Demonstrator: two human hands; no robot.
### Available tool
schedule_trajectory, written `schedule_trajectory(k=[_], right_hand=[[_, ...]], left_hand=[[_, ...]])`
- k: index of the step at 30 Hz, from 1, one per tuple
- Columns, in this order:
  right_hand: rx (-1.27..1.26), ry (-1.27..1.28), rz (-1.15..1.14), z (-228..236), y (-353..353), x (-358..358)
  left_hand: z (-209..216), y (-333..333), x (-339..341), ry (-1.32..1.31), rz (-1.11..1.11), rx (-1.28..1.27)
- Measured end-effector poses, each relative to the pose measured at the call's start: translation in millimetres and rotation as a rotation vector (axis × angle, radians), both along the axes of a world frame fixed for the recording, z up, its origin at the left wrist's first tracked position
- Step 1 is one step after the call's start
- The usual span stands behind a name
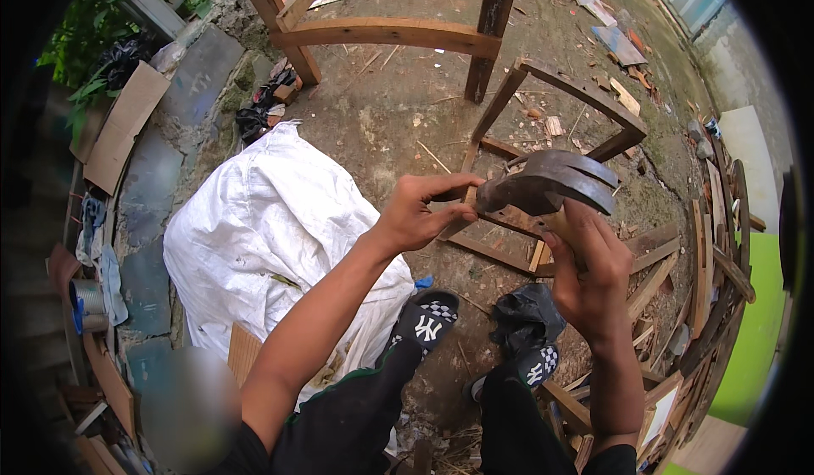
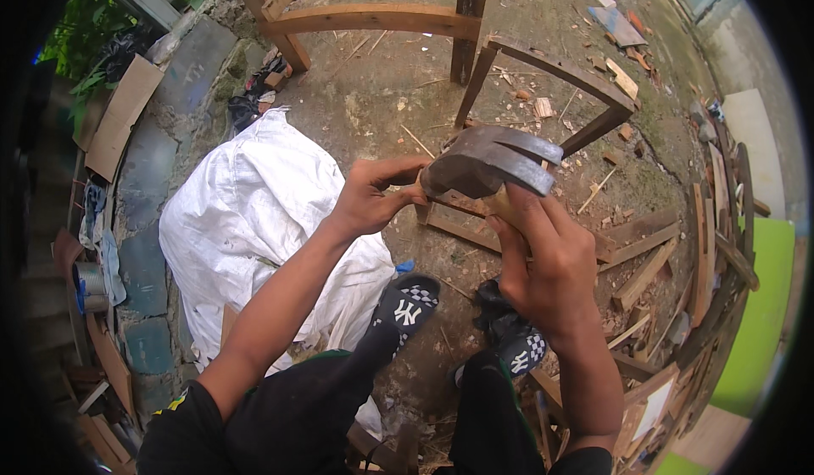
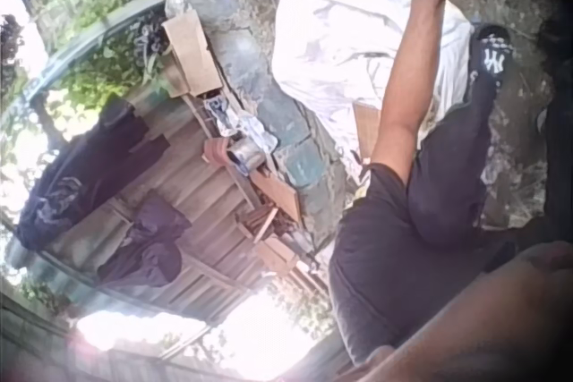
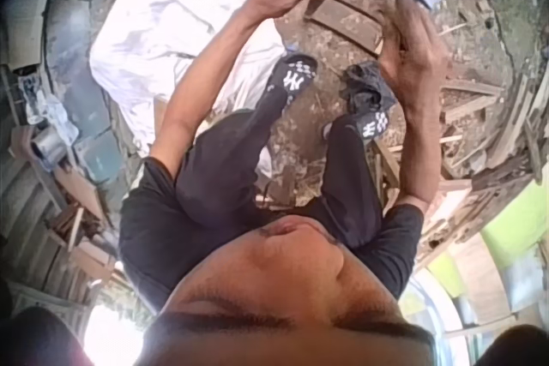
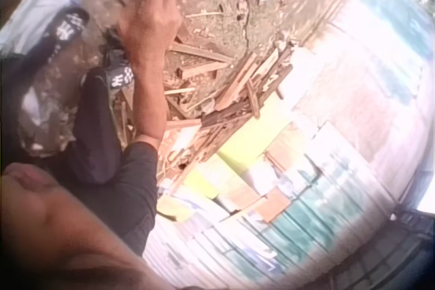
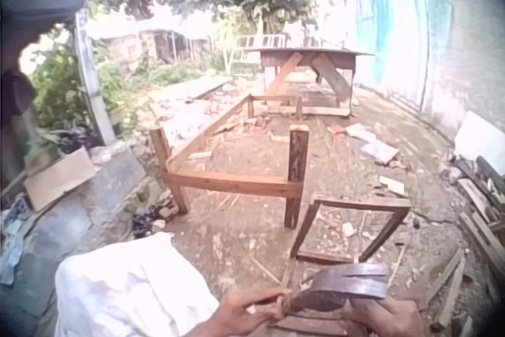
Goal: The person assembles a small wooden frame by hand, positioning pieces and securing them with a hammer and nails. The person repeatedly adjusts the frame and hammers nails into joints to hold the structure together.
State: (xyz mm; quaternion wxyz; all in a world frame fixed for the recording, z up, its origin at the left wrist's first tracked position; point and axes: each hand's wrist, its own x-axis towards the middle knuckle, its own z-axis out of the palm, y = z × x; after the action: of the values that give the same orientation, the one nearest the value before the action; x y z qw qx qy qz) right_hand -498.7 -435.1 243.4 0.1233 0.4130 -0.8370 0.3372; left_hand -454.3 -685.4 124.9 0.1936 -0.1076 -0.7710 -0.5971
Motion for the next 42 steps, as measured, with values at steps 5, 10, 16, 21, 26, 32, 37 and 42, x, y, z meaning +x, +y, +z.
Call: schedule_trajectory(k=[5, 10, 16, 21, 26, 32, 37, 42], right_hand=[[-0.045, 0.022, 0.01, 4.1, 2.1, -6.2], [-0.048, 0.018, -0.032, 10.5, 14.0, -7.9], [-0.276, -0.098, -0.199, 0.4, 13.5, 13.2], [-0.05, -0.028, -0.05, -11.9, -1.9, 14.8], [-0.254, -0.034, -0.266, 7.0, 11.0, 19.0], [-0.065, -0.059, -0.072, -22.7, -4.4, 28.8], [-0.186, -0.076, -0.17, -4.1, 6.1, 20.3], [-0.384, -0.038, -0.287, -18.9, 9.1, 33.1]], left_hand=[[2.2, -2.4, 2.1, -0.059, -0.017, 0.022], [12.7, -0.2, 2.1, -0.056, -0.062, -0.039], [6.7, 2.9, 5.5, -0.129, -0.07, 0.024], [4.9, 2.8, 5.2, -0.159, -0.052, 0.104], [2.9, 1.3, 7.0, -0.154, -0.069, 0.032], [6.4, 1.0, 8.2, -0.226, -0.085, 0.097], [6.5, 1.1, 9.9, -0.2, -0.068, 0.079], [8.3, 5.8, 6.0, -0.188, -0.072, 0.063]])
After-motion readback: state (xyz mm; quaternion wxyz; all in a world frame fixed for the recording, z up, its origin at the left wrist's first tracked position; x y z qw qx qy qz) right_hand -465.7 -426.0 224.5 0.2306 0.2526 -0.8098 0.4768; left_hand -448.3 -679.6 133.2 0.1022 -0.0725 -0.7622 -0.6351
